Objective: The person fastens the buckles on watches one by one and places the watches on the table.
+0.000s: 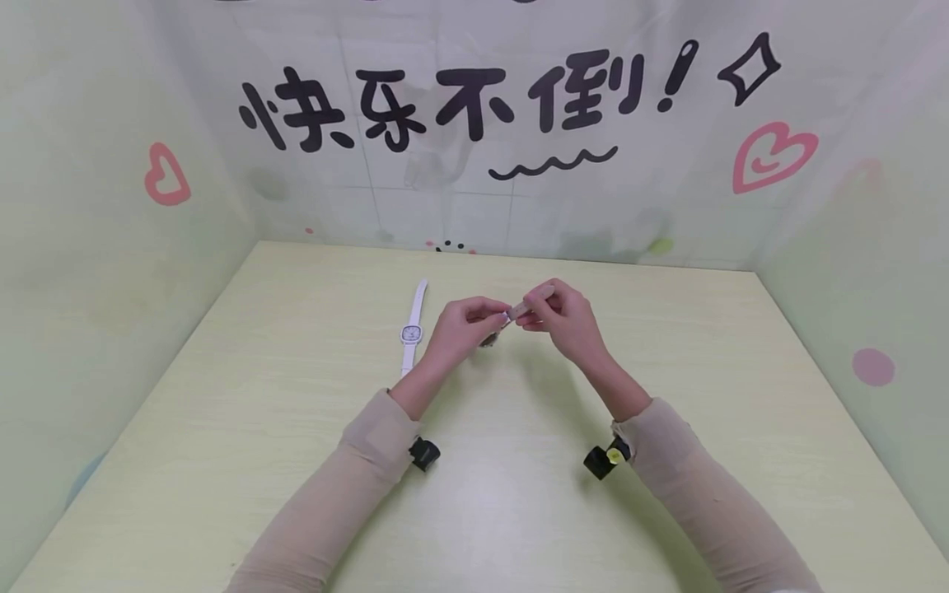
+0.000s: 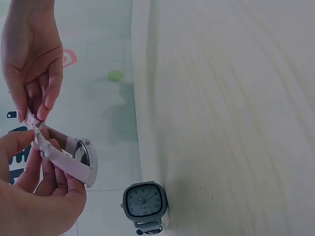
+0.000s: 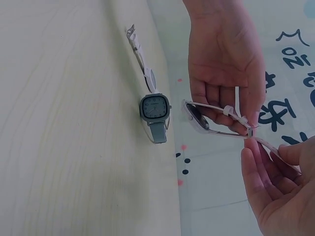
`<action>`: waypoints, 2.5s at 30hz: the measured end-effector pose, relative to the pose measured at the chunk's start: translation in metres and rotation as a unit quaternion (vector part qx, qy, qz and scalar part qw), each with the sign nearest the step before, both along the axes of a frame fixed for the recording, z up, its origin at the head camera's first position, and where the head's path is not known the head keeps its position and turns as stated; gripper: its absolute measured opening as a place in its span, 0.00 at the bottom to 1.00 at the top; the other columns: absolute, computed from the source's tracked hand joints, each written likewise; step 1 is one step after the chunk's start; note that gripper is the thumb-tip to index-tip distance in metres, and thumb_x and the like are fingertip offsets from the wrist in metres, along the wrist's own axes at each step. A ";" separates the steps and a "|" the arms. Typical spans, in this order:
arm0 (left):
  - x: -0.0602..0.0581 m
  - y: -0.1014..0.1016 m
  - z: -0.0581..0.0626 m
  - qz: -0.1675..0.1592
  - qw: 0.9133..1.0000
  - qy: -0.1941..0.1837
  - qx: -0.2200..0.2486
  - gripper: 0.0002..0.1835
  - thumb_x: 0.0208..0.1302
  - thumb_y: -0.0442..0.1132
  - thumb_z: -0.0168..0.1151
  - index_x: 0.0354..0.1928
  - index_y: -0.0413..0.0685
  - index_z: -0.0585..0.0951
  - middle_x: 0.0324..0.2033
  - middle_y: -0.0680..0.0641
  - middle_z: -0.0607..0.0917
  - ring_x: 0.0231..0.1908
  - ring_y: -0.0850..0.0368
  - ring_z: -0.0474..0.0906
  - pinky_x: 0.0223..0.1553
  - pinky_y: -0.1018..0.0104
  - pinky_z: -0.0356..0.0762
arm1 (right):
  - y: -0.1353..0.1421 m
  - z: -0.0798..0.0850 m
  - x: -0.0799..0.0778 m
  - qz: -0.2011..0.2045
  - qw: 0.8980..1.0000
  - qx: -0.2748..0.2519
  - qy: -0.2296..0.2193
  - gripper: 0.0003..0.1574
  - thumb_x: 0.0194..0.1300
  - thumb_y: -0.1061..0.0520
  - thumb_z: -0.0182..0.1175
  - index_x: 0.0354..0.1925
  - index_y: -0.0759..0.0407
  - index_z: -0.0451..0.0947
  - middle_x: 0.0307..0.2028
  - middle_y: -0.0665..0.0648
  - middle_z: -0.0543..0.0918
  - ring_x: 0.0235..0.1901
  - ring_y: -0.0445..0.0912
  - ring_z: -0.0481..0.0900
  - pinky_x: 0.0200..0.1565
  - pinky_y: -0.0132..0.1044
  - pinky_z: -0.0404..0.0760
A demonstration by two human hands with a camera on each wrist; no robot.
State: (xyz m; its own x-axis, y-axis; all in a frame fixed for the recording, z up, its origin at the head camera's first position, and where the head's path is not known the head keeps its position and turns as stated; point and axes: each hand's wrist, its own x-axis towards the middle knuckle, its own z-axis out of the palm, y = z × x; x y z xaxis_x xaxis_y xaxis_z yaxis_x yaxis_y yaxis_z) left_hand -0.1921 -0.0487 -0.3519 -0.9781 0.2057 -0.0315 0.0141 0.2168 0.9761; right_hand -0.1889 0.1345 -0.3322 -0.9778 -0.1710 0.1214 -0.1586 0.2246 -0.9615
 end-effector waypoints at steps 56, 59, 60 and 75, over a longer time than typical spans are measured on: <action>0.000 0.002 0.001 0.042 0.998 0.036 -0.008 0.09 0.66 0.37 0.67 0.44 0.41 0.83 0.37 0.40 0.88 0.30 0.60 0.78 0.31 0.75 0.75 | -0.004 0.000 0.005 0.009 0.999 0.035 0.018 0.12 0.74 0.60 0.56 0.47 0.71 0.74 0.45 0.71 0.86 0.42 0.55 0.87 0.45 0.36 0.87; 0.000 0.002 0.001 0.044 0.998 0.042 -0.016 0.09 0.65 0.38 0.67 0.44 0.41 0.83 0.37 0.40 0.88 0.30 0.59 0.78 0.31 0.74 0.75 | -0.004 0.000 0.006 0.011 0.999 0.035 0.019 0.12 0.73 0.60 0.56 0.47 0.71 0.74 0.45 0.71 0.86 0.42 0.56 0.87 0.45 0.36 0.87; 0.001 0.003 0.001 0.044 0.998 0.043 -0.017 0.09 0.65 0.38 0.67 0.44 0.41 0.84 0.37 0.40 0.88 0.31 0.58 0.79 0.31 0.74 0.75 | -0.004 0.000 0.006 0.012 0.999 0.036 0.020 0.12 0.73 0.60 0.56 0.47 0.71 0.74 0.45 0.71 0.86 0.42 0.56 0.87 0.45 0.36 0.87; 0.001 0.005 0.002 0.049 0.996 0.053 -0.045 0.07 0.65 0.37 0.67 0.42 0.42 0.83 0.34 0.42 0.87 0.30 0.59 0.78 0.30 0.74 0.75 | -0.001 0.000 0.007 0.019 0.999 0.041 0.020 0.12 0.71 0.61 0.59 0.47 0.71 0.77 0.44 0.71 0.86 0.43 0.55 0.88 0.46 0.35 0.87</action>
